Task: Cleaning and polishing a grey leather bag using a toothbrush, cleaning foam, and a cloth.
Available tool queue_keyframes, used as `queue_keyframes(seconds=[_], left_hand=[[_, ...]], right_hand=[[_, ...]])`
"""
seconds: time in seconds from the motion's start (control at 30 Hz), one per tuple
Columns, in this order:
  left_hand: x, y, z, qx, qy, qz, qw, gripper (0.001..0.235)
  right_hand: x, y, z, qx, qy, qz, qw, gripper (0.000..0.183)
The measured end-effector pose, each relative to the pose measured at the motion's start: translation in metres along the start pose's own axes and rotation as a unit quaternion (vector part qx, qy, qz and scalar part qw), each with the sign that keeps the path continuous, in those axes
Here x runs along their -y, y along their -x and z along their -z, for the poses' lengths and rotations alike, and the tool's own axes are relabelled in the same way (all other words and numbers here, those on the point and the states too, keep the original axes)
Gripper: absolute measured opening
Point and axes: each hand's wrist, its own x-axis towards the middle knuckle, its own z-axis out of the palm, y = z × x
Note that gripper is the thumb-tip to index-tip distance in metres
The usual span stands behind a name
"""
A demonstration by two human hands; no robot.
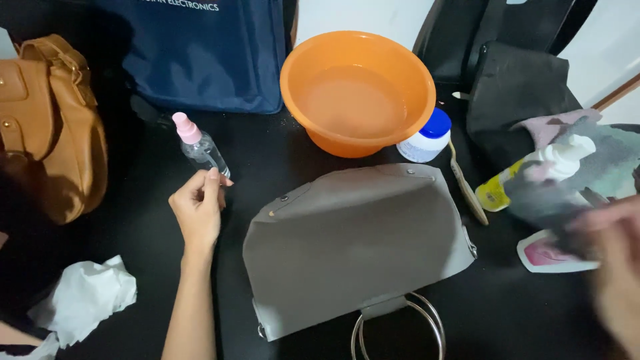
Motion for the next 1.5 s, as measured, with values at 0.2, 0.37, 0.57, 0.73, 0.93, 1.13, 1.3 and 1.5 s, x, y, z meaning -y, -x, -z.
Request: queue_keyframes(seconds=[0.2, 0.37, 0.57, 0.73, 0.93, 1.13, 1.3, 1.5], left_hand=[[-0.02, 0.003, 0.002, 0.006, -0.007, -0.023, 1.0, 0.038], [-0.021, 0.006, -0.003, 0.029, -0.016, -0.034, 0.999, 0.041], [-0.021, 0.008, 0.0, 0.026, -0.036, -0.028, 0.999, 0.036], [-0.021, 0.006, 0.002, 0.019, -0.013, -0.039, 0.999, 0.039], [-0.025, 0.006, 0.0, 0.019, -0.001, -0.031, 0.999, 0.038], [-0.019, 0.005, -0.001, 0.029, -0.012, -0.042, 0.999, 0.039], [-0.021, 0.005, 0.0, 0.018, -0.007, -0.035, 0.999, 0.04], [-0.009, 0.005, 0.0, 0.017, 0.021, -0.028, 0.999, 0.039]], right_hand=[[0.101, 0.067, -0.122, 0.225, -0.024, -0.064, 0.972, 0.062], [0.15, 0.066, -0.173, 0.448, 0.064, 0.183, 0.873, 0.044], [0.219, 0.074, -0.213, 0.48, -0.145, 0.344, 0.794, 0.028], [0.172, 0.055, -0.175, 0.375, -0.06, 0.215, 0.9, 0.06], [0.117, 0.036, -0.141, 0.169, 0.062, -0.035, 0.983, 0.027], [0.195, 0.054, -0.187, 0.278, -0.043, 0.165, 0.945, 0.033], [0.254, 0.085, -0.203, 0.526, -0.181, 0.213, 0.803, 0.066], [0.159, 0.075, -0.193, 0.404, -0.553, -0.228, 0.692, 0.014]])
